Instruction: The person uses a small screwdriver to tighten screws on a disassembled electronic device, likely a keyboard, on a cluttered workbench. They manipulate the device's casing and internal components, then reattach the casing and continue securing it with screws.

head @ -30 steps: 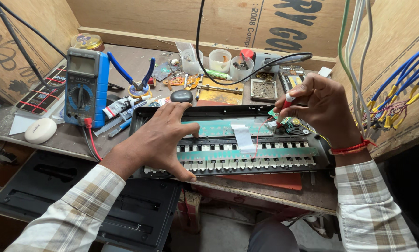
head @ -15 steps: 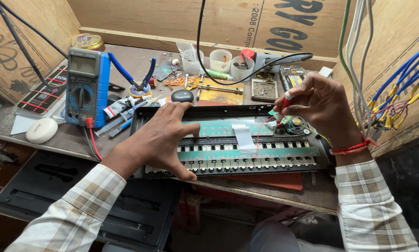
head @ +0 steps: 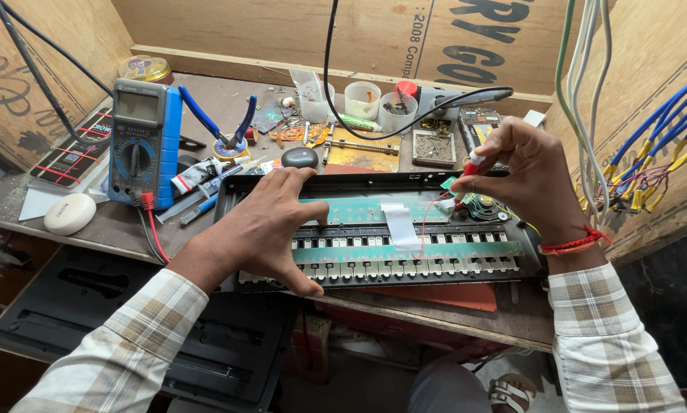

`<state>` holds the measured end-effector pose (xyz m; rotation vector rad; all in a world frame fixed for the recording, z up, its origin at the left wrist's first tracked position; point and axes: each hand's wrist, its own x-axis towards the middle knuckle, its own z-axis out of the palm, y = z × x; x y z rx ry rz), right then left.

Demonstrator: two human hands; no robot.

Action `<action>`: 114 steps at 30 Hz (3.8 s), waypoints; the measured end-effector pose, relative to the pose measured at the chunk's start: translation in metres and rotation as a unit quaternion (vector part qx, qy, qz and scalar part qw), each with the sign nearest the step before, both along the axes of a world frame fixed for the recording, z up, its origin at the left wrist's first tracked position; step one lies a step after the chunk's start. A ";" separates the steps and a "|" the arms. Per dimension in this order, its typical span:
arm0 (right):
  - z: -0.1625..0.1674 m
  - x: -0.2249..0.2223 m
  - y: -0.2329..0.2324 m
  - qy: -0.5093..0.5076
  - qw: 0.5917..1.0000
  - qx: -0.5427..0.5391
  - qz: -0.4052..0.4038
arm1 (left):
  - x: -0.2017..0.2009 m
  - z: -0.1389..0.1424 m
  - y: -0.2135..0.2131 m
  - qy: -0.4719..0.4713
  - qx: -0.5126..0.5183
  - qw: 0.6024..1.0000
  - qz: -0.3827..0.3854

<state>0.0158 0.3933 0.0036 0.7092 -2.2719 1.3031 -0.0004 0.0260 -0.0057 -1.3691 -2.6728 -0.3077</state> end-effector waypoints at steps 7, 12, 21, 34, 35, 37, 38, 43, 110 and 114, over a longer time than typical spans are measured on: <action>0.006 -0.001 -0.001 -0.005 0.999 -0.004 0.048 | 0.000 0.000 -0.001 0.006 0.007 1.000 -0.003; 0.004 0.000 0.001 -0.070 0.991 -0.076 0.090 | -0.001 -0.001 0.000 0.001 -0.004 1.000 0.004; -0.005 0.000 -0.002 0.033 0.999 -0.012 -0.026 | -0.002 -0.002 -0.001 0.000 0.005 1.000 -0.001; -0.003 0.000 0.000 -0.037 0.995 -0.069 0.055 | -0.001 -0.001 -0.003 0.014 0.008 1.000 -0.007; -0.004 -0.001 0.001 -0.032 0.996 -0.067 0.049 | -0.001 -0.001 -0.002 0.016 0.003 1.000 -0.007; -0.005 -0.001 0.001 -0.023 0.997 -0.067 0.043 | -0.001 0.000 -0.002 0.015 -0.003 1.000 -0.006; -0.006 -0.001 0.001 -0.019 0.997 -0.068 0.042 | -0.001 0.000 -0.002 0.012 -0.004 1.000 -0.005; -0.005 -0.001 0.000 0.005 1.000 -0.017 -0.007 | 0.000 -0.001 0.000 0.004 -0.003 1.000 0.002; 0.027 0.075 -0.130 0.110 0.976 0.182 0.051 | 0.013 0.002 -0.034 0.015 -0.003 1.000 -0.005; -0.005 0.116 -0.213 0.042 0.925 0.254 0.280 | 0.014 0.000 -0.037 0.023 0.010 1.000 -0.008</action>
